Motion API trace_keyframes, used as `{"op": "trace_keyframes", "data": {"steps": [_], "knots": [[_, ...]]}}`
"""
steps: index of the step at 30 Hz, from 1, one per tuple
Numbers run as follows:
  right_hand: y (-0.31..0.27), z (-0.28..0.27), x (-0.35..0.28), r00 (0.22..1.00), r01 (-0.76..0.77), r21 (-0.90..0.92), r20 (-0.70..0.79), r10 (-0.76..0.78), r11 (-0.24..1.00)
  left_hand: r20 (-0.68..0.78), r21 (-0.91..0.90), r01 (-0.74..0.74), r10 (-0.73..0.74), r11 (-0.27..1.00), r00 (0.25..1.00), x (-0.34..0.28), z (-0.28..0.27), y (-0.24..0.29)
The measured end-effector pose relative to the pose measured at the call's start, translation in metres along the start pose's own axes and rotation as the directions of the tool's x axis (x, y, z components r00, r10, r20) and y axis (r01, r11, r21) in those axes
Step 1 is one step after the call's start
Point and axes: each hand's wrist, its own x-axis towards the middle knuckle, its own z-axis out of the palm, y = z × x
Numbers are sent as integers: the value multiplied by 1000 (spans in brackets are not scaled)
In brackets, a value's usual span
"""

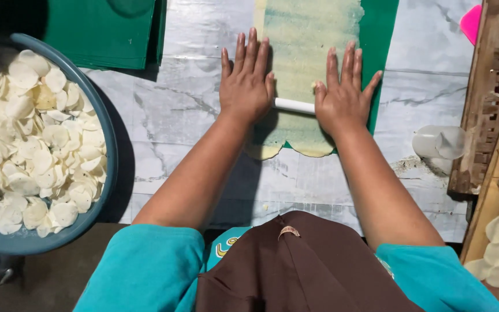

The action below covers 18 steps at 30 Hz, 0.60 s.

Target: Rolling out dough into thin sheets using a rolling pin on a green mat for making chips.

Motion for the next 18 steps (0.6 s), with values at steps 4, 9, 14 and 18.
{"op": "trace_keyframes", "data": {"steps": [4,9,14,18], "knots": [[-1,15,-35,988,63,-2,-140,-63,998,5,-59,-18,18,998,1000,-38,-3,5],[4,31,-68,964,151,-18,-219,-151,988,19,-32,-28,29,999,999,-76,4,4],[12,55,-96,903,254,-48,-347,-254,966,92,-90,-40,48,995,995,-116,-4,6],[12,63,-122,900,250,-37,-360,-246,968,95,-103,-57,67,993,993,-147,1,8]]}}
